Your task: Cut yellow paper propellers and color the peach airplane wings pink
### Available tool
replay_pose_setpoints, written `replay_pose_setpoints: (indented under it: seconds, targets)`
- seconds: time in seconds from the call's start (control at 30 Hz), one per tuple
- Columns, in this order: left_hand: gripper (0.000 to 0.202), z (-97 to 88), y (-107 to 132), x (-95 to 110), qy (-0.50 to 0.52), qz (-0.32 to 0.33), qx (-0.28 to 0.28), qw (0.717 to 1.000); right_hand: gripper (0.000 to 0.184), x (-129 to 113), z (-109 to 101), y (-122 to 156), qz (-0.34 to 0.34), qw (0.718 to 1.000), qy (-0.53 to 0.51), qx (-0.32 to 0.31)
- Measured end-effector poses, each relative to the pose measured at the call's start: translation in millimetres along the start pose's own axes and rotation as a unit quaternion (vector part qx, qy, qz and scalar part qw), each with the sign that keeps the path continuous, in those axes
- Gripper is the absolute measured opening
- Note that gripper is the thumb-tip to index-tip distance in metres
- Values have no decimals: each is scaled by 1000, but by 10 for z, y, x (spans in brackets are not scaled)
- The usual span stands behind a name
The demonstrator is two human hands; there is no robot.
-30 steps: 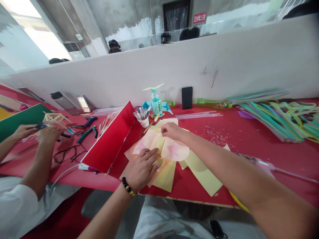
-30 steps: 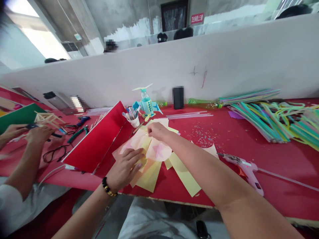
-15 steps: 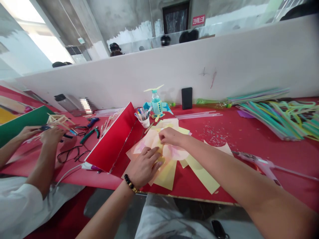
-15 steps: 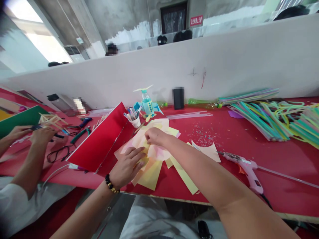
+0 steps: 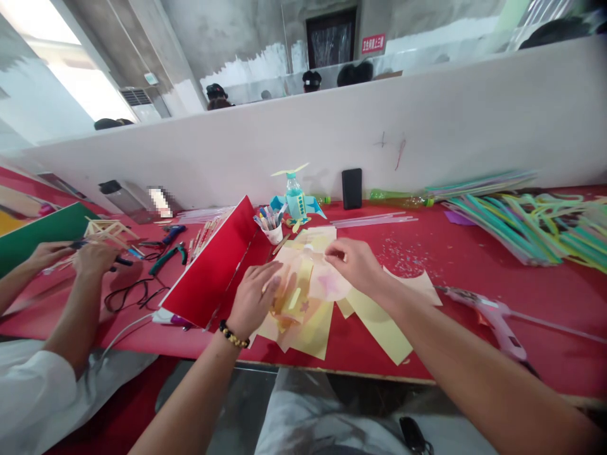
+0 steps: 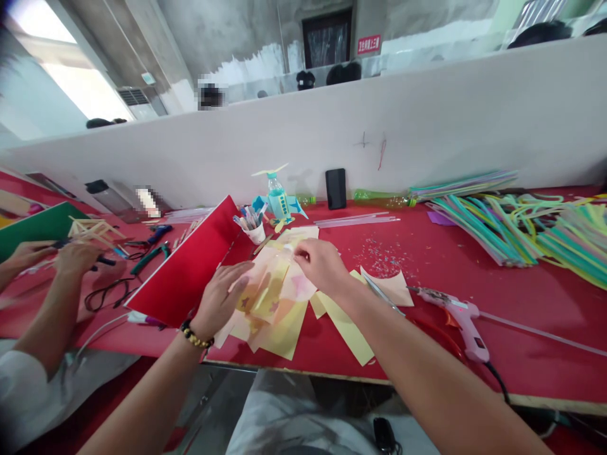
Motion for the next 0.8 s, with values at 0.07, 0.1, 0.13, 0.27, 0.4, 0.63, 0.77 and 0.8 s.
replay_pose_setpoints:
  seconds: [0.07, 0.1, 0.13, 0.27, 0.4, 0.63, 0.77, 0.8]
  targets:
    - [41, 63, -165, -170, 23, -68, -35, 997, 10, -66, -52, 344, 36, 996, -73, 23]
    - [42, 138, -247, -243, 35, -102, -68, 992, 10, -88, -8, 518, 51, 991, -123, 23]
    - [44, 231, -319, -306, 50, -137, -107, 983, 10, -99, 78, 687, 69, 984, -163, 12]
    - [55, 483, -593, -331, 61, -169, -165, 970, 10, -83, 655, 1210, 150, 949, -271, -67]
    - [80, 680, -731, -296, 67, -188, -209, 957, 38, -29, 1082, 1349, 231, 912, -330, -77]
    - [103, 843, -800, -253, 115, -196, -245, 942, 74, -57, 1254, 1135, 259, 894, -362, -59]
    - [104, 813, -794, -217, 171, -202, -214, 940, 55, -129, 1220, 1072, 251, 873, -417, -42]
    - [104, 789, -789, -195, 190, -199, -201, 940, 47, -154, 1191, 1056, 246, 867, -432, -36]
Point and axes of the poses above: each hand's wrist, its own y-axis away from the middle knuckle, its own z-axis out of the palm, x = y × z, the point moved 8 cm from there along -y, towards the middle knuckle, and after that the axes turned 7 degrees about -z, right-handed, at the moved point
